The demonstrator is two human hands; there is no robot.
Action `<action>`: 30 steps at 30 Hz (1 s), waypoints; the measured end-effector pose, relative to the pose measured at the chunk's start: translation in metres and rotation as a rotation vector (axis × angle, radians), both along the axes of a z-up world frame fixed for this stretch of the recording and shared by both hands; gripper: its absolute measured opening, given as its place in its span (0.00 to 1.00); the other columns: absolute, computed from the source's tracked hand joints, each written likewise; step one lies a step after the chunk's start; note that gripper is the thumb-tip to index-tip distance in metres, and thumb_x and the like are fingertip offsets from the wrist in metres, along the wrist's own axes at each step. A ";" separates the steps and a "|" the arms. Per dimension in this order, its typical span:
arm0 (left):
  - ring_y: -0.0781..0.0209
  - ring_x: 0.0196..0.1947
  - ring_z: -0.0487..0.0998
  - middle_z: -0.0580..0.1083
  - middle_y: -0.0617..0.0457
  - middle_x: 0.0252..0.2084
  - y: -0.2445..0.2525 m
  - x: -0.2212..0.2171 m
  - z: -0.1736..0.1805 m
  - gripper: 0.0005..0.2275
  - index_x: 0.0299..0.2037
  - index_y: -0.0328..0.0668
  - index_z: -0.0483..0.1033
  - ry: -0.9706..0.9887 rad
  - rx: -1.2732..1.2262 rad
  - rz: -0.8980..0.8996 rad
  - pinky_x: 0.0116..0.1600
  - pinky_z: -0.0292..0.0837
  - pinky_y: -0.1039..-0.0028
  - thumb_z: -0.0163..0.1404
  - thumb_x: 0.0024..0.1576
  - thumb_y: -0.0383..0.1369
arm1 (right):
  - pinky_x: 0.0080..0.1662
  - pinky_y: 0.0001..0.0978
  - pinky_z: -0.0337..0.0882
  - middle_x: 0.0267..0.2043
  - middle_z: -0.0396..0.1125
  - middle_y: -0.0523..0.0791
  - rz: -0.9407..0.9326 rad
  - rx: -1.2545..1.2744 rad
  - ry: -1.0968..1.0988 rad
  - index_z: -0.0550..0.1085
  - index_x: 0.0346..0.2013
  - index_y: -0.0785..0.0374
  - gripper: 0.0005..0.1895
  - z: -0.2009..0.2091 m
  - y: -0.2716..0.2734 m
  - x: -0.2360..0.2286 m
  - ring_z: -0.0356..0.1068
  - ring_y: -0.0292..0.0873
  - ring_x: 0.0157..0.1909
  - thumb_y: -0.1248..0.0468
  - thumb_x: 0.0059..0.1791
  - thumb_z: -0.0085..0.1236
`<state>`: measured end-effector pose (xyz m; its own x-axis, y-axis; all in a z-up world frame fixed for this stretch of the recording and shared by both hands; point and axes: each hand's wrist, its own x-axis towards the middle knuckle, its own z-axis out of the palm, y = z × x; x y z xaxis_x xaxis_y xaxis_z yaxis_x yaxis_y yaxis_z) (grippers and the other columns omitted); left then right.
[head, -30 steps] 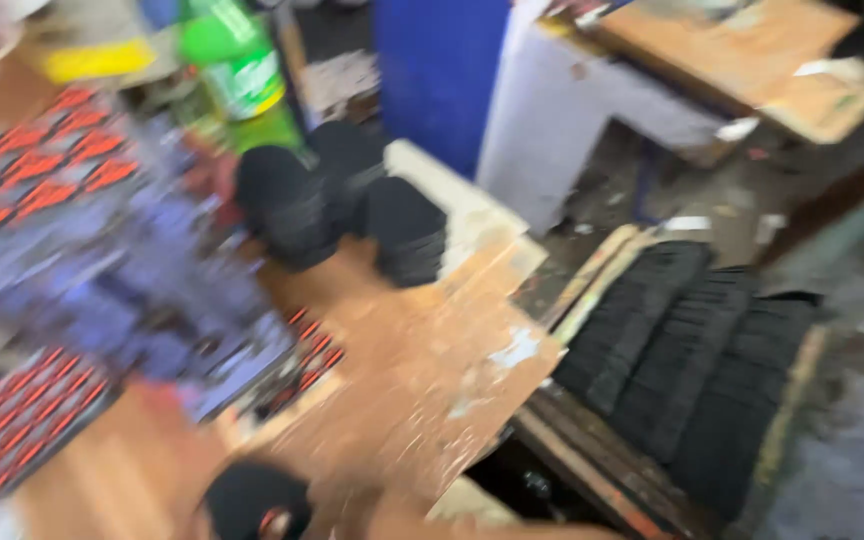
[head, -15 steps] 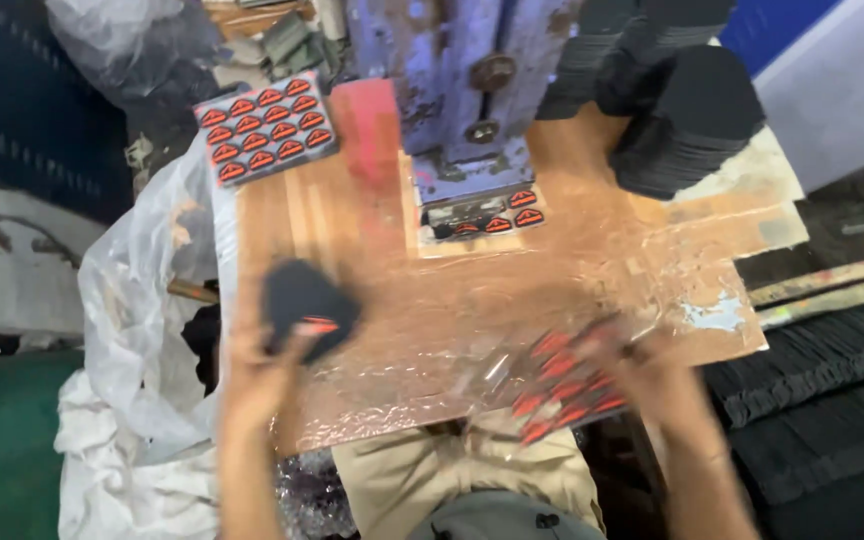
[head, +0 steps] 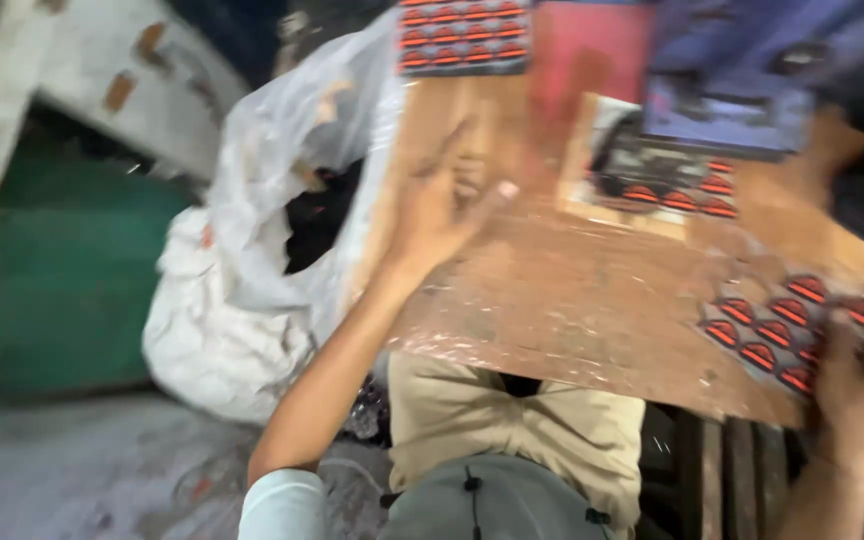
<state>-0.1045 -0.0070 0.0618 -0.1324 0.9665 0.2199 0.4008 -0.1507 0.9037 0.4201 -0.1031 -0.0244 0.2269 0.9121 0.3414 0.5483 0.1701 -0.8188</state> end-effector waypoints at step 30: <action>0.46 0.56 0.82 0.78 0.33 0.59 -0.034 -0.062 0.011 0.48 0.80 0.42 0.51 0.163 -0.515 0.224 0.62 0.75 0.62 0.64 0.48 0.34 | 0.59 0.52 0.69 0.61 0.68 0.56 0.247 -0.065 -0.967 0.72 0.57 0.70 0.23 0.040 -0.025 -0.126 0.66 0.59 0.64 0.70 0.47 0.52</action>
<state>-0.1668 -0.0410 0.0726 -0.3496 0.9067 -0.2361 0.5123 0.3959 0.7621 0.2940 -0.1281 0.0154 -0.3203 0.9197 0.2270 0.9391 0.3398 -0.0513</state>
